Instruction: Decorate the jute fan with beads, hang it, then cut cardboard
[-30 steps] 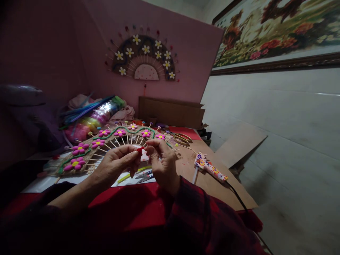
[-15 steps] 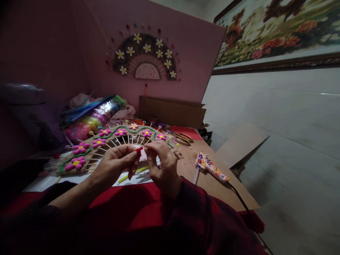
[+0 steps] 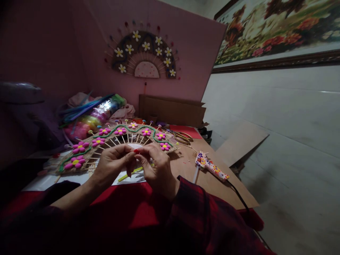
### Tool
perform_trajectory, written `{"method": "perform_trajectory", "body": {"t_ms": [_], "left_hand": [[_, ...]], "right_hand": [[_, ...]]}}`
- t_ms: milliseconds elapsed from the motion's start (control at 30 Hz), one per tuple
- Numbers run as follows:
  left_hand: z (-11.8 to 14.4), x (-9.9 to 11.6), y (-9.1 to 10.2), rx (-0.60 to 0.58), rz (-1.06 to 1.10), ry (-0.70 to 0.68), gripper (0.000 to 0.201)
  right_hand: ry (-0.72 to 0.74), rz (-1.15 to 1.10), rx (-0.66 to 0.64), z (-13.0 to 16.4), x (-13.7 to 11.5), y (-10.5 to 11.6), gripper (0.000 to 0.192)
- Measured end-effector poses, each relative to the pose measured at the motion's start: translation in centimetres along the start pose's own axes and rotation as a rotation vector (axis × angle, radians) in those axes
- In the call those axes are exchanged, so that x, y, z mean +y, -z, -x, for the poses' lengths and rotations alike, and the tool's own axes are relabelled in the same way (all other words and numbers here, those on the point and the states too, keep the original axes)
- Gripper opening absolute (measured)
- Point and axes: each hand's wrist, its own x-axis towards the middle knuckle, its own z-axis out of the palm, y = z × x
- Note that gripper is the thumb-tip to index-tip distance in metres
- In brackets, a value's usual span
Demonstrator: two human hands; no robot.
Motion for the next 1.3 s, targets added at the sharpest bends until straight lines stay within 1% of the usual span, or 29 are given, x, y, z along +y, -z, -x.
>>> {"method": "perform_trajectory", "body": {"t_ms": [100,200,300,367,433,467,533,633,733,800,867,933,1000,1067,1167,1300], "left_hand": [[-0.1,-0.3,0.0,0.059,-0.011,0.011,0.018],[0.0,-0.6,-0.1,0.104,-0.071,-0.063,0.013],[0.2,-0.8,-0.2,0.143,-0.219,-0.211,0.009],[0.3,-0.9,-0.3,0.165,-0.293,-0.290,0.007],[0.3,-0.9,-0.3,0.148,-0.314,-0.327,0.008],[0.2,-0.8,-0.2,0.133,-0.303,-0.321,0.008],[0.2,-0.8,-0.2,0.099,-0.250,-0.263,0.010],[0.1,-0.7,-0.1,0.049,-0.168,-0.158,0.012],[0.0,-0.9,0.1,0.034,-0.205,-0.149,0.011],[0.0,-1.1,0.3,0.057,-0.300,-0.179,0.009],[-0.1,-1.4,0.5,0.086,-0.379,-0.212,0.007],[-0.1,-1.5,0.5,0.117,-0.398,-0.239,0.008],[-0.2,-1.5,0.5,0.141,-0.373,-0.245,0.010],[-0.2,-1.3,0.3,0.132,-0.310,-0.214,0.014],[-0.2,-0.9,0.1,0.098,-0.195,-0.152,0.016],[-0.2,-0.6,-0.1,0.065,-0.133,-0.125,0.018]], "right_hand": [[-0.233,-0.184,-0.038,0.1,0.2,-0.4,0.008],[-0.435,-0.434,-0.053,0.0,0.3,-0.8,0.012],[-0.544,-0.602,-0.055,-0.3,0.3,-1.1,0.019],[-0.572,-0.654,-0.046,-0.5,0.3,-1.1,0.024],[-0.567,-0.629,-0.032,-0.6,0.3,-0.9,0.024],[-0.549,-0.582,-0.022,-0.6,0.3,-0.8,0.023],[-0.482,-0.440,0.004,-0.5,0.3,-0.5,0.018],[-0.273,-0.235,0.014,-0.4,0.2,0.0,0.007],[-0.044,-0.106,-0.083,-0.3,0.2,0.4,0.020],[0.026,-0.042,-0.136,-0.3,0.3,0.4,0.023],[-0.014,-0.030,-0.150,-0.3,0.5,0.2,0.019],[-0.125,-0.090,-0.140,-0.2,0.7,0.0,0.013],[-0.238,-0.220,-0.110,-0.2,0.7,-0.2,0.008],[-0.313,-0.369,-0.066,-0.3,0.6,-0.3,0.008],[-0.365,-0.511,-0.026,-0.5,0.4,-0.4,0.009],[-0.360,-0.527,-0.032,-0.6,0.4,-0.2,0.010]]}}
